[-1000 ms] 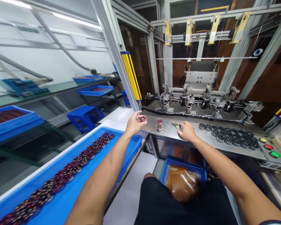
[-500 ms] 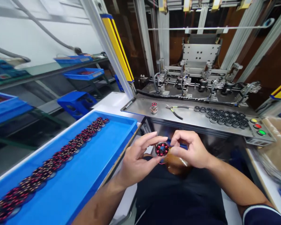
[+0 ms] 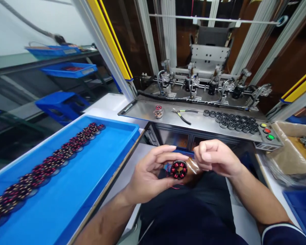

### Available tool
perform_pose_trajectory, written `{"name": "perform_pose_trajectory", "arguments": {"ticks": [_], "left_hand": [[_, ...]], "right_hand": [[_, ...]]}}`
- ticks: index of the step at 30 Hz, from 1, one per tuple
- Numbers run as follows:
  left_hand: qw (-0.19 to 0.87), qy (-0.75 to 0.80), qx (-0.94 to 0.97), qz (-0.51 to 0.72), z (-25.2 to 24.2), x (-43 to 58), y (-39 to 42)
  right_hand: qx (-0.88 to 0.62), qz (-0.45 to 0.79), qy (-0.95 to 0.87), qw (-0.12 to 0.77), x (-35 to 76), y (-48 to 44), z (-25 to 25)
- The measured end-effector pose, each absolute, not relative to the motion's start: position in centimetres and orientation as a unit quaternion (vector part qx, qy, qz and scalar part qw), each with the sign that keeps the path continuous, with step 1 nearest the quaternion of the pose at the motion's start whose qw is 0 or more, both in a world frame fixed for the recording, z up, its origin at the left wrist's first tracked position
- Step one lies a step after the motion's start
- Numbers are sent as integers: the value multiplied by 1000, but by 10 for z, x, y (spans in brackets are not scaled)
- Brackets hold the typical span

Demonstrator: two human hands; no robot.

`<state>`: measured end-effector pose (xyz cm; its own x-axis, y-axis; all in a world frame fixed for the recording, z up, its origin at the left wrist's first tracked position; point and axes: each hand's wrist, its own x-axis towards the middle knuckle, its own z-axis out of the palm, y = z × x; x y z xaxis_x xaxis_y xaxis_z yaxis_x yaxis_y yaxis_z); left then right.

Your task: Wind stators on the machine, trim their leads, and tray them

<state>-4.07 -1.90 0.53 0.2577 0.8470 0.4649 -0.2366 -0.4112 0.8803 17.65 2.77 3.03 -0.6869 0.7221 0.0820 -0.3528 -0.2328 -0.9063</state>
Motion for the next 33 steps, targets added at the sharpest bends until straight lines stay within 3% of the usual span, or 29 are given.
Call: {"name": "perform_pose_trajectory", "arguments": {"ticks": [7, 16, 25, 33], "left_hand": [[420, 246, 650, 584, 1, -43, -16], [474, 249, 605, 590, 7, -44, -12], [465, 248, 602, 600, 9, -41, -6], [490, 217, 606, 588, 0, -49, -7]], "right_hand": [[-270, 706, -551, 353, 162, 11, 9], [-203, 747, -479, 413, 167, 11, -8], [-223, 818, -418, 326, 141, 0, -22], [-213, 774, -506, 316, 164, -9, -15]]}}
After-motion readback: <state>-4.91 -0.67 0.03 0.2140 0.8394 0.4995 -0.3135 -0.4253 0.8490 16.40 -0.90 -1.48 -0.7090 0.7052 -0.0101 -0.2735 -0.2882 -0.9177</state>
